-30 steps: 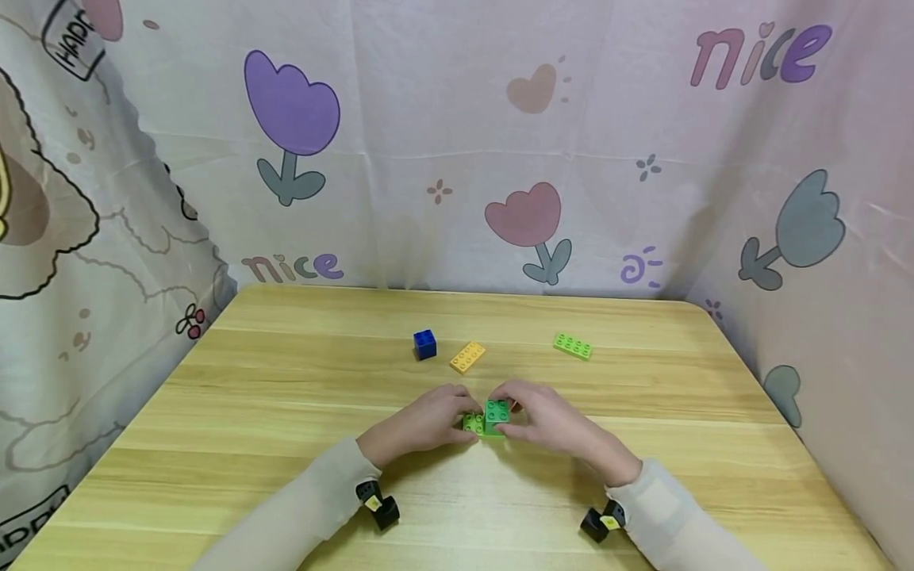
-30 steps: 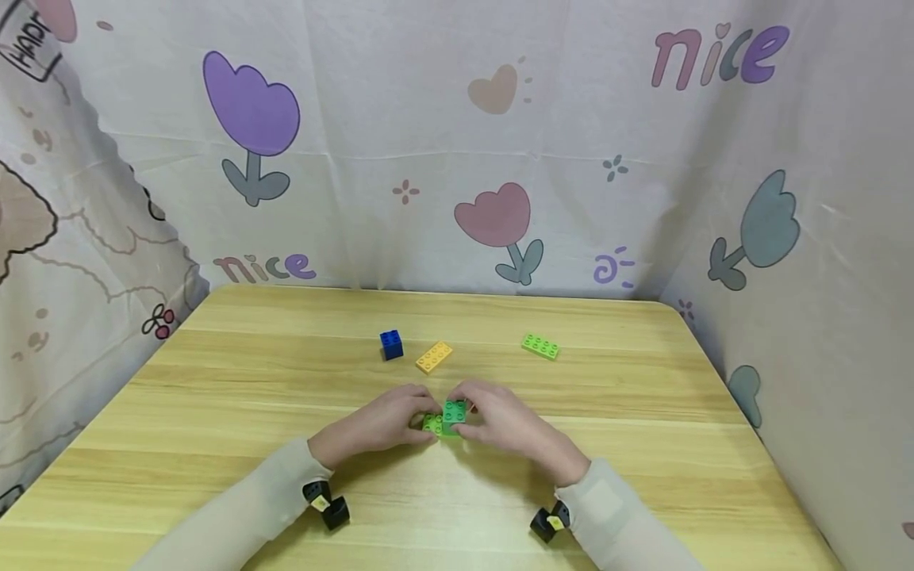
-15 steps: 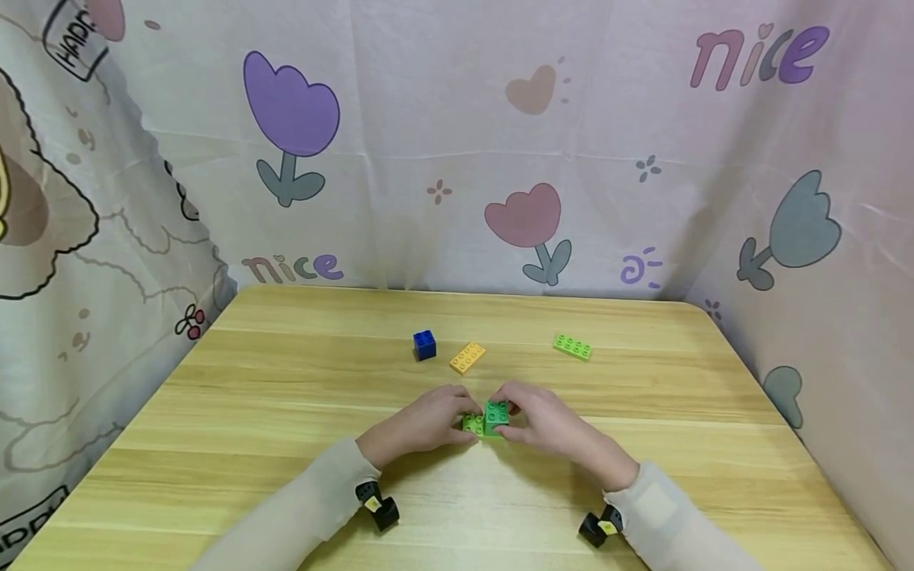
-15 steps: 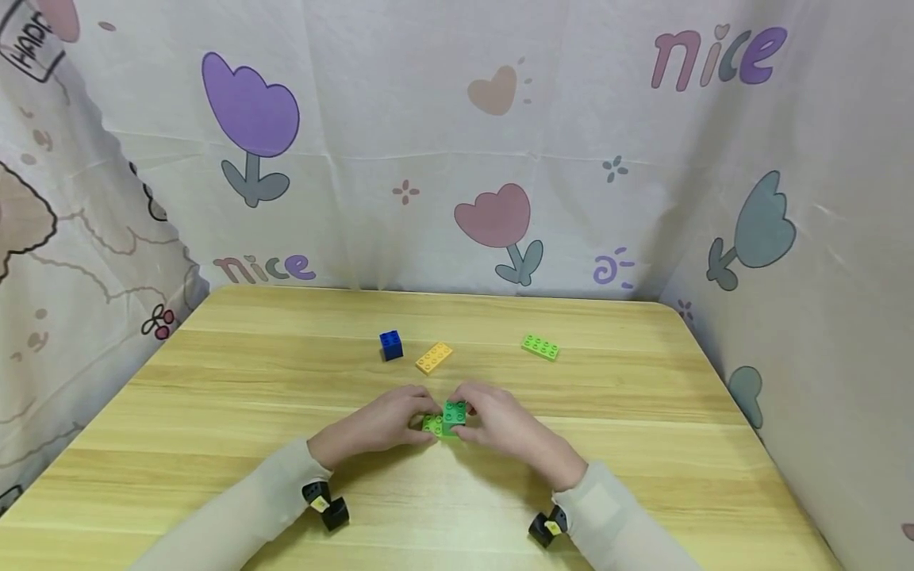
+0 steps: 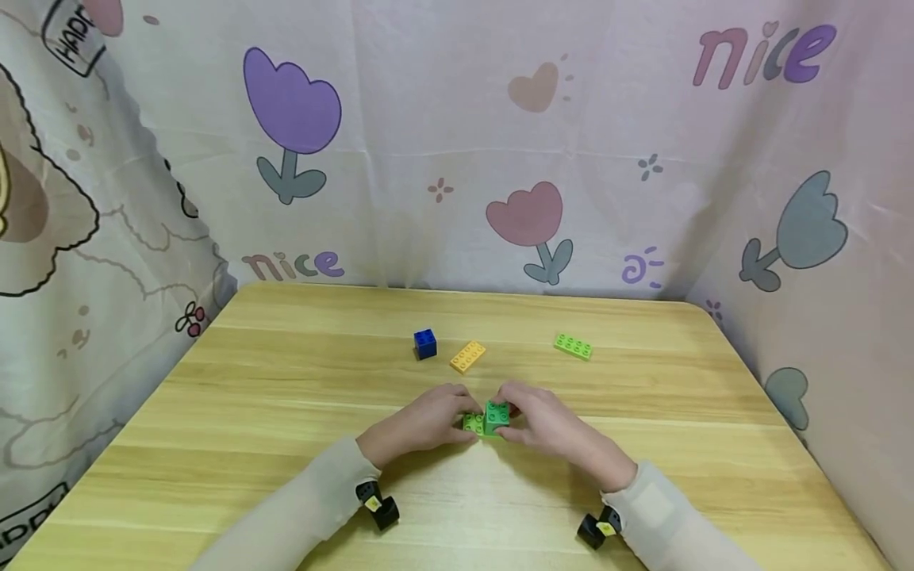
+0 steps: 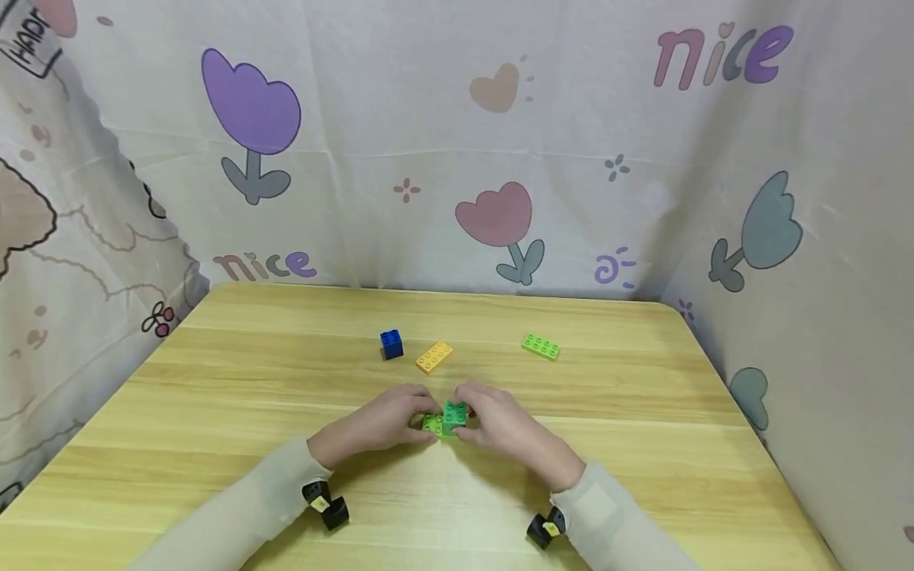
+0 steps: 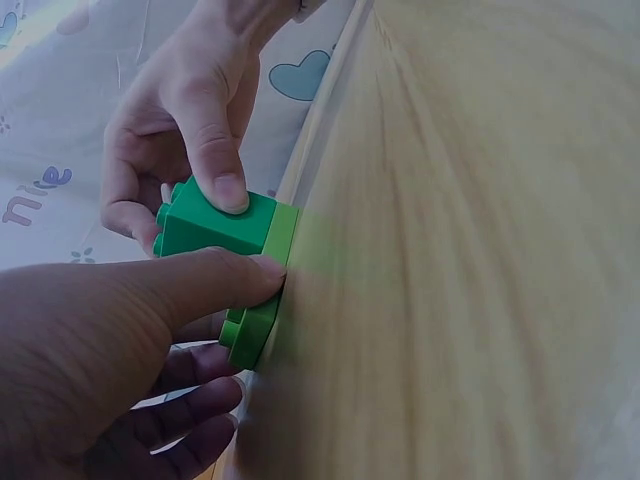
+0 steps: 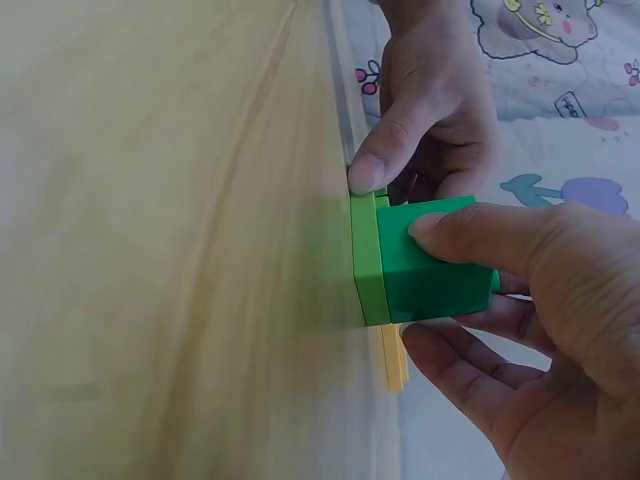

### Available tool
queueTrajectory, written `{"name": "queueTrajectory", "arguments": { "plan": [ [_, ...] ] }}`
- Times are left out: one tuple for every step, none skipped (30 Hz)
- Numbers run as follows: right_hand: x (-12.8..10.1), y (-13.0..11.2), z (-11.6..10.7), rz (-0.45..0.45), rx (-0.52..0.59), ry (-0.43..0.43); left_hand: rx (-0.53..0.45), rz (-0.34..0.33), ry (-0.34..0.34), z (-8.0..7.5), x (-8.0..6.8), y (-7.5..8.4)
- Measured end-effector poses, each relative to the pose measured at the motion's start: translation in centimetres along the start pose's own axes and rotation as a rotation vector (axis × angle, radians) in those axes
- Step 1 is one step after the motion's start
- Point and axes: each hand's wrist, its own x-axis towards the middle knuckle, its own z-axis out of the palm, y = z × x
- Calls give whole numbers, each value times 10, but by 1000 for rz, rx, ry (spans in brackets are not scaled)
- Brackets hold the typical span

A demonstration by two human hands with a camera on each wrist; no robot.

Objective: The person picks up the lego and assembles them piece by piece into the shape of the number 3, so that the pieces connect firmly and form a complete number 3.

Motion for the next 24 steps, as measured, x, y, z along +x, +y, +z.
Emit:
{"name": "queueTrajectory", "arguments": {
  "plan": [
    [0,0,0,4,4,0,1,-3,-3,0,0,0],
    [0,0,1,8,10,1,2,-6,-5,0,0,0],
    [0,0,1,12,14,2,3,-9,-8,0,0,0],
    [0,0,1,17,19,2,3,-11,-9,0,0,0],
    [0,-1,2,23,25,2,3,-12,-10,0,0,0],
    [0,-1,2,32,31,2,1,-13,-9,0,-1,0],
    [0,-1,2,40,35,2,0,-13,-9,-1,-1,0],
    [0,-1,1,46,32,1,-2,-13,-9,-1,-1,0],
    [0,-2,1,51,26,0,-4,-13,-8,-1,-1,0],
    [0,-2,1,55,16,-2,-6,-13,-7,-1,-1,0],
    [0,-2,0,60,4,-5,-8,-14,-8,-1,0,0],
    [0,-3,0,67,-11,-8,-9,-15,-7,0,0,0],
    [0,-4,-1,71,-29,-11,-10,-14,-6,0,0,0],
    [-1,-4,-2,76,-50,-12,-11,-12,-6,0,0,0],
    [-1,-4,-2,80,-62,-14,-11,-11,-5,0,0,0],
    [-1,-5,-3,85,-70,-17,-12,-12,-5,0,1,0],
    [-2,-5,-3,89,-73,-20,-13,-13,-4,-1,1,1],
    [-2,-5,-3,93,-73,-22,-13,-13,-4,-1,1,1],
    [-2,-5,-4,94,-74,-23,-13,-14,-3,-1,0,1],
    [-2,-4,-4,98,-74,-24,-15,-16,-3,-1,0,1],
    [-3,-4,-5,101,-68,-25,-15,-18,-3,-1,0,1],
    [-3,-3,-5,107,-60,-25,-18,-20,-3,-1,0,1],
    [-3,-2,-6,114,-56,-25,-19,-20,-3,0,0,1],
    [-4,-2,-7,121,-50,-25,-19,-20,-4,0,0,0]
  ]
}}
